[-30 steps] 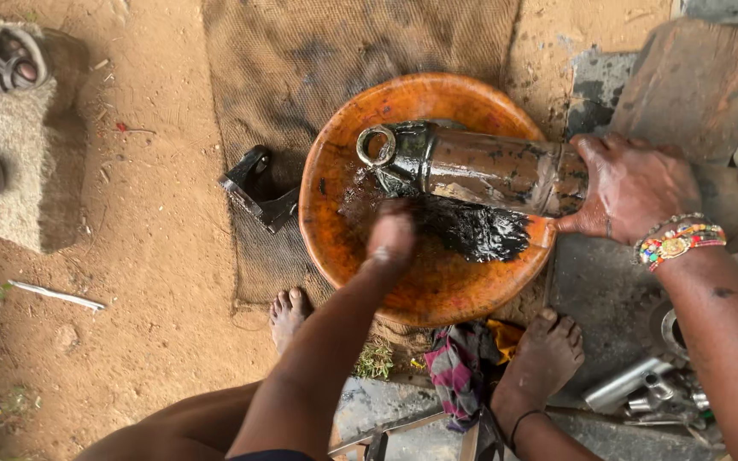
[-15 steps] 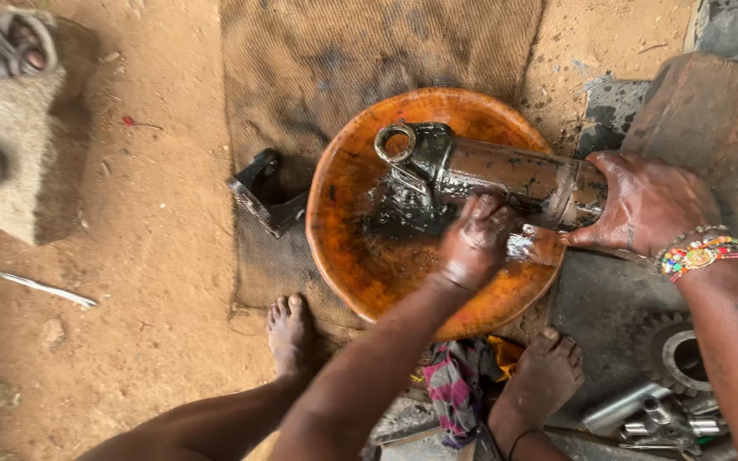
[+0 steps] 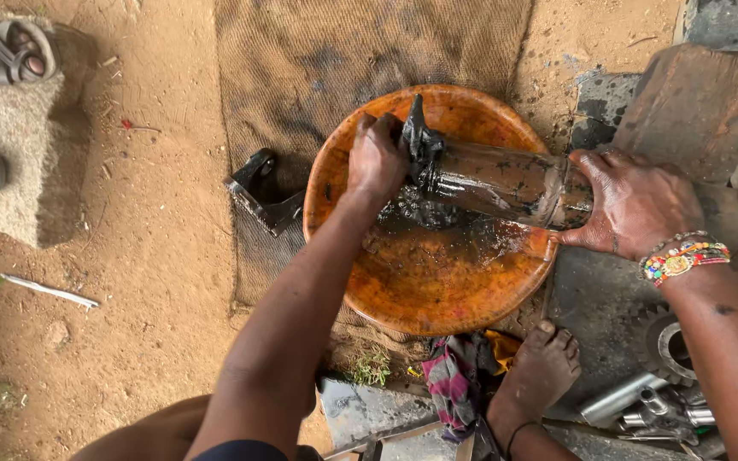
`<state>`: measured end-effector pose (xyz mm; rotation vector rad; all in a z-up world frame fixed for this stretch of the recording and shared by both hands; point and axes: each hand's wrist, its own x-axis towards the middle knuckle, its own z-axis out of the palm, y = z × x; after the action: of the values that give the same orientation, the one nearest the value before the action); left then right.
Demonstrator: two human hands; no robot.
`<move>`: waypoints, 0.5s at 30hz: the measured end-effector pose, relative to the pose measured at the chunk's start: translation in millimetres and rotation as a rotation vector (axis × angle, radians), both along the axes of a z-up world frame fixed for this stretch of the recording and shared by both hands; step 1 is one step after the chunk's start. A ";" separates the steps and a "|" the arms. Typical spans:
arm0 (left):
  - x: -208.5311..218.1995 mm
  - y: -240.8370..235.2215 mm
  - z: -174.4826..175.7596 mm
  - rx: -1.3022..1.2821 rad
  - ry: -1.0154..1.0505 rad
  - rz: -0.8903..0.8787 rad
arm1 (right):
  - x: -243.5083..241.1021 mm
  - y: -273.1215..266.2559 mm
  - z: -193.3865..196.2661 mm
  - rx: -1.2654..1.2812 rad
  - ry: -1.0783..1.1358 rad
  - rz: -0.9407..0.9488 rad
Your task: The person cleans a greasy mechanical gear and a long metal shaft in an orange basin filled with liquid. They scrub the parts by hand and use a screwdriver to clean crevices on the shaft. The person also handles several metal pipe fittings, placing them on a burlap sack nearby.
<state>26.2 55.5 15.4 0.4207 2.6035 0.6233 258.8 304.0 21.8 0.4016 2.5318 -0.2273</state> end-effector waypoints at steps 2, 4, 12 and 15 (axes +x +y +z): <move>5.7 -8.4 1.2 -0.043 0.050 -0.091 | 7.2 4.6 -3.8 -0.049 0.081 0.012; 14.3 -18.2 2.6 -0.073 0.057 -0.135 | 7.3 10.1 -14.1 -0.043 0.204 0.102; 54.4 -28.0 0.0 -0.201 0.186 -0.458 | -34.0 19.8 2.3 -0.097 -0.419 0.037; 69.6 -16.6 -35.1 0.154 1.130 -0.544 | -46.1 22.5 -9.0 -0.062 -0.387 0.057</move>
<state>95.9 38.9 -19.7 1.9074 3.1425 0.4405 212.7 326.5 12.8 0.3146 2.1469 -0.1854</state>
